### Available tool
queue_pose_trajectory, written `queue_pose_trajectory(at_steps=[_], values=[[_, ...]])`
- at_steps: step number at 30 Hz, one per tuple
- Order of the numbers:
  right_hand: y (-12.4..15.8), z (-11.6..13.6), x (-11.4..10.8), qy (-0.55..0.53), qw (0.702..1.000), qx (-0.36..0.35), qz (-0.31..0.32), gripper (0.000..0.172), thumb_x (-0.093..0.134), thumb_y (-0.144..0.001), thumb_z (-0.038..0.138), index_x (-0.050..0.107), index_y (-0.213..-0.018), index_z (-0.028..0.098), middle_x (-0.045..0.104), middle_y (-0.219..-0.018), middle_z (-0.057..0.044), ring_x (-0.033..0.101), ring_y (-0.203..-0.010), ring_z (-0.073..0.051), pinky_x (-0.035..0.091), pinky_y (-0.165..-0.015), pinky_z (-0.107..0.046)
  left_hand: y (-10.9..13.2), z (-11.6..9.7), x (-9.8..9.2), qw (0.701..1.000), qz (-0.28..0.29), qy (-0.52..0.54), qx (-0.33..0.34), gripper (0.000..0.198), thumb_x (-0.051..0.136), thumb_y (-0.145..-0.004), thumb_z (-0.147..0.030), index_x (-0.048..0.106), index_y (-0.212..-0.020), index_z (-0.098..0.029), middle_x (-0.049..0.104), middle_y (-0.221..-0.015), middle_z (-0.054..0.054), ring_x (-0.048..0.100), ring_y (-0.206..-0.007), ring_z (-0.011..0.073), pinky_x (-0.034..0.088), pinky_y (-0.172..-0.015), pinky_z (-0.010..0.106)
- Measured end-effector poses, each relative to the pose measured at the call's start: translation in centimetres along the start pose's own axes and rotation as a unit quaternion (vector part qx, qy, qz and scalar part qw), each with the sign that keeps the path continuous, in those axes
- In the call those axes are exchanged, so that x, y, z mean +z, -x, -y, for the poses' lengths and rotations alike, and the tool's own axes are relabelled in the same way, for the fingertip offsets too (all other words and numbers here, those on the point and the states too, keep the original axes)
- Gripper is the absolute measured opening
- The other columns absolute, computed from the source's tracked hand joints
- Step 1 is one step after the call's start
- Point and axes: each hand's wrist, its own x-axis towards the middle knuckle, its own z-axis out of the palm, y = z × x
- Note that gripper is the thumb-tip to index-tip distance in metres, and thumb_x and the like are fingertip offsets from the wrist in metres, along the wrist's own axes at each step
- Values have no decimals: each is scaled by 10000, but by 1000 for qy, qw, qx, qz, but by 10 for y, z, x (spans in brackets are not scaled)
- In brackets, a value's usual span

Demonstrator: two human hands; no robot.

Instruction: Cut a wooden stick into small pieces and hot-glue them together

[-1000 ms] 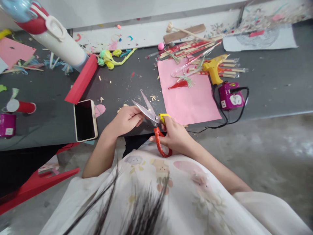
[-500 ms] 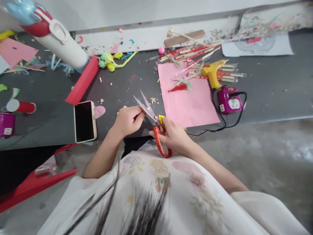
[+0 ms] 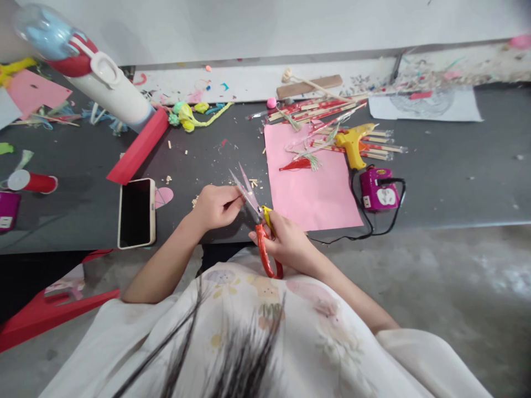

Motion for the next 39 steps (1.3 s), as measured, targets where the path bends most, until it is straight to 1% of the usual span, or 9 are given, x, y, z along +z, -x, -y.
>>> queue_pose_trajectory(at_steps=[8,13,16,19,23,26,29,35,39], values=[[-1,-3,-2,19,1000,-10,4,245,584,-776,407,419,-791,227,541,-694,37,509,-602,-126,381,-566,-259,1,2,0,999,37,-22,-30,341,445,-851,-295,550,-546,-184,502,-438,-9,456,-413,87,304,-456,210],[-1,-5,0,48,998,27,-43,304,625,-747,437,422,-822,224,540,-731,20,522,-631,-143,380,-566,-273,0,-1,2,994,59,49,-76,247,454,-821,-227,619,-644,-177,621,-539,12,569,-497,107,378,-497,193],[1,-6,1,53,996,6,-65,332,633,-748,454,413,-840,222,547,-761,2,537,-673,-161,405,-597,-291,-4,-7,-2,985,71,94,-127,252,460,-833,-240,625,-657,-168,636,-570,12,577,-519,106,389,-508,193],[3,-6,1,59,994,-35,-86,359,645,-750,465,419,-872,213,578,-826,-37,557,-730,-183,430,-626,-313,-7,-16,-10,970,77,165,-164,275,464,-835,-235,561,-588,-162,589,-546,-1,523,-493,89,377,-500,200],[3,-6,-1,69,991,-70,-89,412,678,-728,468,445,-932,195,601,-886,-85,580,-806,-219,457,-661,-346,-2,-21,-17,920,90,293,-243,318,493,-861,-293,509,-567,-172,479,-511,-11,414,-444,77,338,-450,224],[3,-4,-2,87,988,-83,-97,476,697,-712,469,464,-1005,174,608,-942,-116,586,-855,-244,470,-704,-378,6,-19,-16,851,106,410,-309,340,567,-845,-409,527,-596,-181,436,-498,-21,345,-395,64,284,-390,227],[4,-1,-5,108,984,-95,-103,522,703,-706,478,468,-1052,167,605,-1020,-149,584,-909,-267,476,-755,-409,12,-16,-14,795,136,489,-333,381,619,-809,-493,535,-602,-184,370,-444,-46,285,-358,50,248,-362,220],[8,-1,-7,134,982,-93,-94,539,688,-720,510,471,-1064,156,607,-1038,-170,578,-995,-313,476,-820,-448,13,-17,-14,747,182,514,-381,403,634,-782,-530,544,-608,-178,325,-400,-56,241,-332,41,192,-335,206],[8,-3,-7,143,982,-91,-77,494,656,-756,534,478,-1030,162,626,-1019,-163,586,-995,-316,472,-827,-441,12,-17,-11,698,191,551,-416,383,679,-754,-485,546,-594,-163,301,-379,-67,215,-328,27,145,-345,191]])
